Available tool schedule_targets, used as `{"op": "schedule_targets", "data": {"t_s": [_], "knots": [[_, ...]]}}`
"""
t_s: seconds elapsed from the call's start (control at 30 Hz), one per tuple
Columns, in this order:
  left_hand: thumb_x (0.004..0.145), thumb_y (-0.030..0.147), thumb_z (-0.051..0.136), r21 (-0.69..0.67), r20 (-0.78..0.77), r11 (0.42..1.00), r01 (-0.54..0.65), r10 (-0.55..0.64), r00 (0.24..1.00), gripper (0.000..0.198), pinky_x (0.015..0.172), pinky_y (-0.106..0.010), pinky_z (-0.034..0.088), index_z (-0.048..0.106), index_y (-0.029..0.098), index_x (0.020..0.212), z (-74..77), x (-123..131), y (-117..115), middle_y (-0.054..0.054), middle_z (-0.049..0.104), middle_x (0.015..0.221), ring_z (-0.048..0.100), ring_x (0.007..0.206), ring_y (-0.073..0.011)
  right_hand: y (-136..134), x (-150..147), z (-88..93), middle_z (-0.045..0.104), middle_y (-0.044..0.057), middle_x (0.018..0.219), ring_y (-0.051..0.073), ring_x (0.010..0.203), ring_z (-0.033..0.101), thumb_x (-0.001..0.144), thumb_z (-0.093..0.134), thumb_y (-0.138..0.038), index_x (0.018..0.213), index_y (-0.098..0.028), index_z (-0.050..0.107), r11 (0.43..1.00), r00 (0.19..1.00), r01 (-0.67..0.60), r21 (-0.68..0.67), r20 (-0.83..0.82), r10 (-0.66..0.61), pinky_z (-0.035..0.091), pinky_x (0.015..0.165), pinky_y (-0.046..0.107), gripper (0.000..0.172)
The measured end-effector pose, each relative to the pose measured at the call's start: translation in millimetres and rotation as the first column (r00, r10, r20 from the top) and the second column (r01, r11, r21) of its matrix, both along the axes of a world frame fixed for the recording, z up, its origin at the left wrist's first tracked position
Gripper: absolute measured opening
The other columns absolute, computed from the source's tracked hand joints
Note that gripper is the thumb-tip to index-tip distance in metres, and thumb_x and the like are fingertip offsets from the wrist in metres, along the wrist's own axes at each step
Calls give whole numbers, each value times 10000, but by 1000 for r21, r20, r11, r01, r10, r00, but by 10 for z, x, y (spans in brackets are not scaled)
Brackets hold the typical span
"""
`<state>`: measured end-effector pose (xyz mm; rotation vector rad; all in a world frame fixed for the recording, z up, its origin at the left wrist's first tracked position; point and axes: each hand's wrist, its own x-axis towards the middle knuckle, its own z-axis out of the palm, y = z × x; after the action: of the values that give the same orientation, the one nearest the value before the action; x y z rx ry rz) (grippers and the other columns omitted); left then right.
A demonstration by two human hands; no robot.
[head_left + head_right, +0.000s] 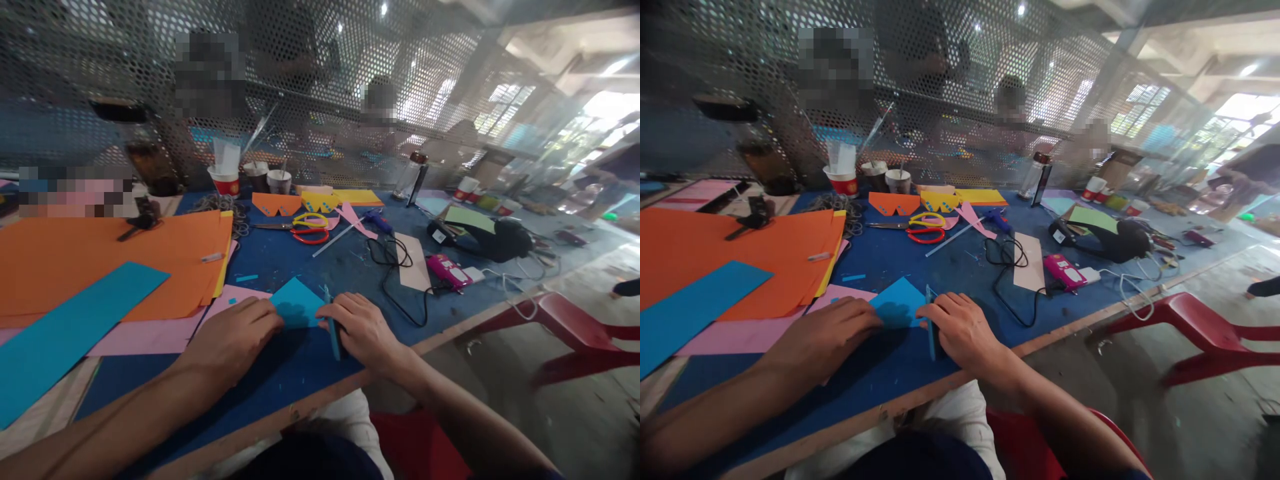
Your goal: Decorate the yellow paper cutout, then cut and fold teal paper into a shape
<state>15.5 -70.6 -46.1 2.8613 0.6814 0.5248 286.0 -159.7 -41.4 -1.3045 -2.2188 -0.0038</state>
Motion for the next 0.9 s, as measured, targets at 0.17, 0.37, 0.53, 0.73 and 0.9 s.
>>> {"op": "schedule_targets", "data": {"t_s": [0.17,0.37,0.53,0.73,0.9], "knots": [[1083,192,430,294,15,956,-2,-3,1000,323,800,-380,518,753,192,1069,-140,-21,-166,-80,754,1010,663,895,-248,-28,54,19,701,49,932,204,876,623,1075,593,-238,1136,-205,709,999,999,-29,-28,-28,28,483,809,333,136],[1083,325,503,336,19,933,-131,132,991,316,835,-444,523,740,131,1163,-92,18,-447,-148,744,1116,662,1002,-308,-41,87,20,704,52,930,201,878,614,1084,545,-179,1129,-201,718,998,995,-56,-28,-90,53,491,823,335,180],[1080,473,477,250,-48,961,-118,134,990,493,901,-501,504,638,134,1400,-46,8,-585,-170,712,1263,638,1122,-351,-52,115,41,720,51,992,198,944,631,1071,550,-140,1158,-210,712,993,986,-66,-102,-158,50,503,856,324,197],[963,748,530,251,-8,967,-35,38,999,807,1068,-464,424,597,96,1434,-101,114,-623,-178,669,1427,591,1282,-344,-72,122,79,728,36,1015,191,985,639,1019,567,-38,1179,-231,715,984,983,-55,-167,-184,24,506,909,310,291],[885,843,546,264,6,964,-4,2,1000,971,1086,-463,394,552,81,1486,-100,216,-655,-185,678,1433,598,1284,-348,-112,245,103,737,29,1063,195,1036,659,990,675,-84,1181,-251,706,975,970,-21,-223,-240,-34,501,931,309,256]]}}
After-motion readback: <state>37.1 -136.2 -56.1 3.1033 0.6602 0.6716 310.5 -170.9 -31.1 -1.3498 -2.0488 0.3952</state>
